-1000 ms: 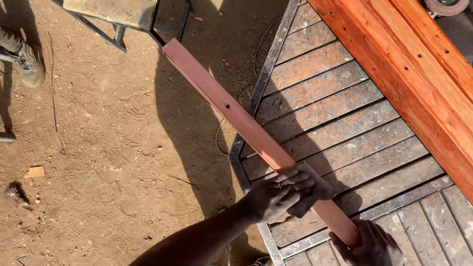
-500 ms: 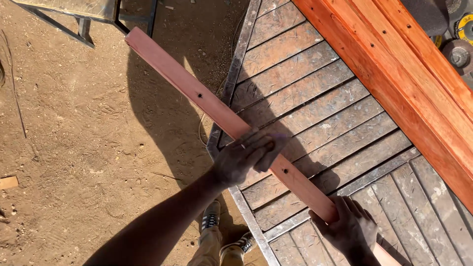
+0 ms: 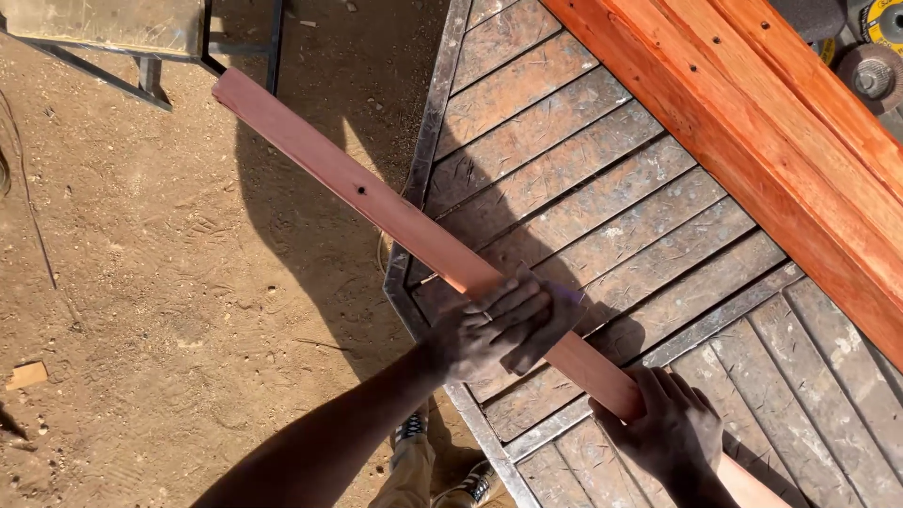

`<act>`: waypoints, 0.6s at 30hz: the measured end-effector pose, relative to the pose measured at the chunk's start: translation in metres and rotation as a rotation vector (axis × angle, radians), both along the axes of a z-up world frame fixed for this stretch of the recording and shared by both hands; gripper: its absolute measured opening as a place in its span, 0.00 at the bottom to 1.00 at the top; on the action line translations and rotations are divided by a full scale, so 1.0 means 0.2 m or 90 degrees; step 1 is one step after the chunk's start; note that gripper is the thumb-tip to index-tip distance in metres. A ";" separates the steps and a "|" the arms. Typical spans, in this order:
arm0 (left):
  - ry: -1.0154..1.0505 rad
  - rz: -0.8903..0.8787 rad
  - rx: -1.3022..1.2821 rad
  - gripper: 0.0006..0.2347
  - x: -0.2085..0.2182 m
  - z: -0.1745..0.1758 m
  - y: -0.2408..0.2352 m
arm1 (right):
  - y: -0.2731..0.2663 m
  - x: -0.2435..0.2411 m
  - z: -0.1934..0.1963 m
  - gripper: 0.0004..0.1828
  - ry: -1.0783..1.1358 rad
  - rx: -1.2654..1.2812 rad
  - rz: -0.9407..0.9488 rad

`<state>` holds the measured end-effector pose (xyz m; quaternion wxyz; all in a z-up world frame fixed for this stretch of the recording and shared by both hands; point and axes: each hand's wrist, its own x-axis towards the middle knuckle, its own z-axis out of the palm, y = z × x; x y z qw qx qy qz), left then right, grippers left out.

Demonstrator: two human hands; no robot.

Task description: Sanding a wooden plank manually with sandpaper on a workbench

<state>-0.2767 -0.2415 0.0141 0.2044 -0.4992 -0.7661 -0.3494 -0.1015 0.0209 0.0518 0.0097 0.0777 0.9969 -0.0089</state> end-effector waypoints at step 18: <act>-0.129 -0.120 0.069 0.20 0.65 0.02 0.45 | 0.26 0.24 -0.30 0.12 0.135 -0.058 0.138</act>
